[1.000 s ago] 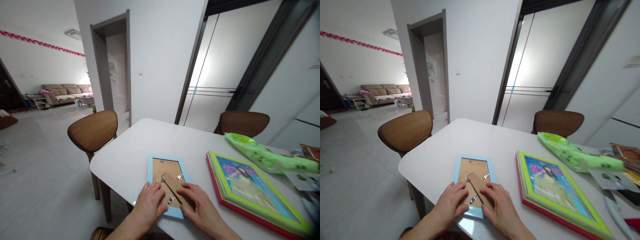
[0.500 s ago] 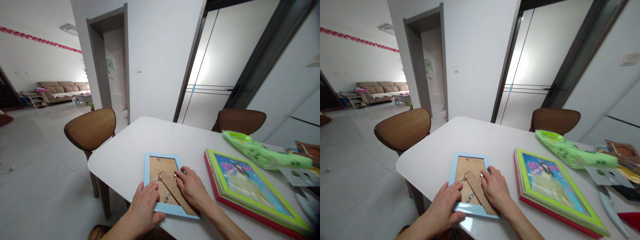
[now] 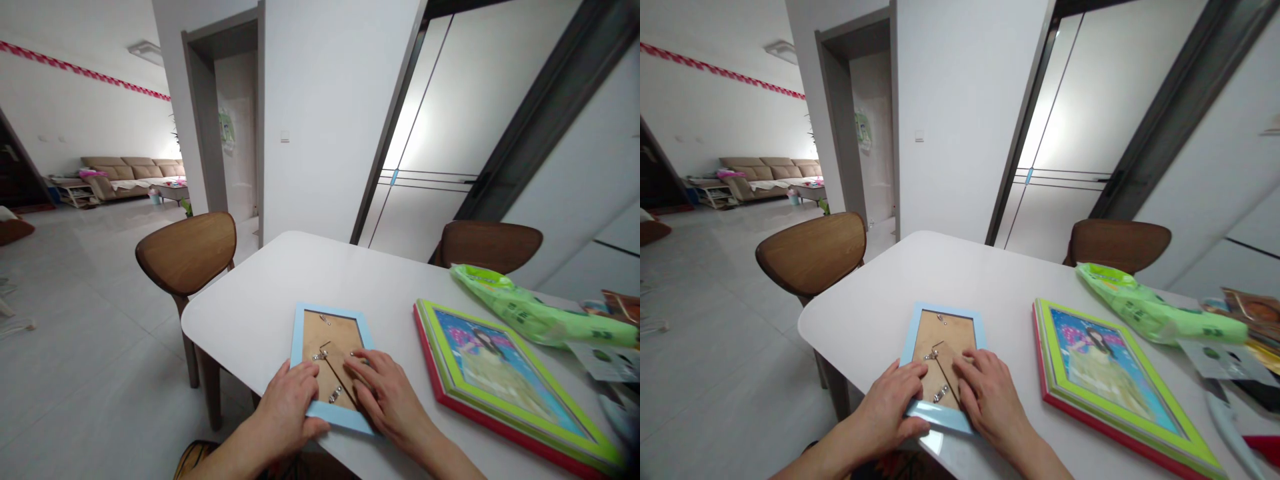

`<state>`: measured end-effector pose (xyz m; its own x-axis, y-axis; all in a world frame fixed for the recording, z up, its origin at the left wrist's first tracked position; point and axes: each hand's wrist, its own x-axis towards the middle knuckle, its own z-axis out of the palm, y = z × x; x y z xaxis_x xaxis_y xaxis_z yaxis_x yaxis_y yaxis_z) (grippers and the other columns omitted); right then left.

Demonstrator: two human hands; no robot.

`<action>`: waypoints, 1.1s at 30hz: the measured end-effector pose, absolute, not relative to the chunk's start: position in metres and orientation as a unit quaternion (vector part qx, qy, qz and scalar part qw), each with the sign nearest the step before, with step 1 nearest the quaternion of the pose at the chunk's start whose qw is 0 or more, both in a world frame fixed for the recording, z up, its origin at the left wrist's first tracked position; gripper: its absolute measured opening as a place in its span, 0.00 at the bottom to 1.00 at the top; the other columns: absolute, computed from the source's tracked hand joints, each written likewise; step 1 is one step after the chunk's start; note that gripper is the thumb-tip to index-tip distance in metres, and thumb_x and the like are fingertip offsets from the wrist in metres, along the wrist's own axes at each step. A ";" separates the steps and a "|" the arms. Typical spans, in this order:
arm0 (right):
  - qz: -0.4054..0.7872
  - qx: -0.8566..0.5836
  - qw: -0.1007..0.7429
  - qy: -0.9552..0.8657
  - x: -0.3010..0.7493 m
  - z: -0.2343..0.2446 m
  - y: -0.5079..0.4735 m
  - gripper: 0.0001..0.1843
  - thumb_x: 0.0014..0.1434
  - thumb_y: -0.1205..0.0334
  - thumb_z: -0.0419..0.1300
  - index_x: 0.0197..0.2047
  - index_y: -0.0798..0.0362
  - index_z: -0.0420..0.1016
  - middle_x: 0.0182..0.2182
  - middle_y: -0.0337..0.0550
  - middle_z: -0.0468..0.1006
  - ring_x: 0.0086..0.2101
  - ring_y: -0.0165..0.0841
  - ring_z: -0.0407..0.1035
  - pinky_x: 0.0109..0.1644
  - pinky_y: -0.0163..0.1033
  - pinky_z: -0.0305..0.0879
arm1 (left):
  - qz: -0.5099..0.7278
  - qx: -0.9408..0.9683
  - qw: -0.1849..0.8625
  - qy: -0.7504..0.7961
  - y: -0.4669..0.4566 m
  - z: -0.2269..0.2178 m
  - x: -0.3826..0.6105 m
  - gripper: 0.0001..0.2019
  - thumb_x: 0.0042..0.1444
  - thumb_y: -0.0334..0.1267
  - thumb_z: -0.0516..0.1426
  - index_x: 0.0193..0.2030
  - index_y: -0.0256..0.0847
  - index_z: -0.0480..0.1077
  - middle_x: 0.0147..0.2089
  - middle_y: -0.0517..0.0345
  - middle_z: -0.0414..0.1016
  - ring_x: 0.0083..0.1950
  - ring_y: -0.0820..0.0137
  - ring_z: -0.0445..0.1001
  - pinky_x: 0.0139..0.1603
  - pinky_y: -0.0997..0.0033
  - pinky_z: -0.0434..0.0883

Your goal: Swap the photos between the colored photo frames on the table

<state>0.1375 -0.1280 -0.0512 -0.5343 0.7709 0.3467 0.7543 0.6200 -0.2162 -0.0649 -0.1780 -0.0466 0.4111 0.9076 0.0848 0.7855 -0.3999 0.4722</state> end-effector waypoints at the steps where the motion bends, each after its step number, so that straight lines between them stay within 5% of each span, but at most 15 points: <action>1: 0.027 -0.402 0.209 -0.891 0.134 -0.049 -0.135 0.15 0.54 0.63 0.48 0.44 0.48 0.69 0.42 0.47 0.68 0.43 0.37 0.60 0.45 0.46 0.57 | 0.166 0.821 0.182 0.514 -0.178 -0.047 -0.066 0.15 0.43 0.42 0.60 0.38 0.41 0.65 0.57 0.52 0.59 0.58 0.65 0.55 0.58 0.57 0.48; 12: 0.075 -0.357 0.181 -0.913 0.122 -0.042 -0.156 0.13 0.54 0.63 0.49 0.40 0.43 0.71 0.42 0.44 0.67 0.43 0.37 0.60 0.45 0.46 0.57 | 0.168 0.823 0.185 0.510 -0.177 -0.050 -0.069 0.16 0.42 0.42 0.61 0.38 0.41 0.64 0.57 0.52 0.58 0.59 0.65 0.54 0.58 0.58 0.48; 18: 0.104 -0.423 0.203 -0.877 0.114 -0.046 -0.136 0.16 0.53 0.62 0.49 0.45 0.50 0.69 0.40 0.46 0.70 0.41 0.35 0.62 0.44 0.42 0.57 | 0.199 0.818 0.185 0.508 -0.179 -0.053 -0.068 0.15 0.42 0.41 0.61 0.36 0.41 0.64 0.56 0.54 0.61 0.57 0.65 0.57 0.58 0.59 0.48; 33: 0.060 -0.425 0.166 -0.888 0.064 -0.048 -0.100 0.11 0.54 0.63 0.51 0.29 0.48 0.75 0.27 0.40 0.72 0.32 0.31 0.61 0.36 0.36 0.51 | 0.297 0.804 0.199 0.475 -0.177 -0.065 -0.069 0.16 0.36 0.39 0.65 0.31 0.40 0.64 0.45 0.57 0.68 0.48 0.65 0.64 0.55 0.61 0.52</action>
<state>0.0640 -0.1003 -0.0484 -0.5831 0.7754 0.2426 0.7353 0.6306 -0.2483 -0.0690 -0.1770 -0.0646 0.3719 0.8823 0.2886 0.6457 -0.4692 0.6024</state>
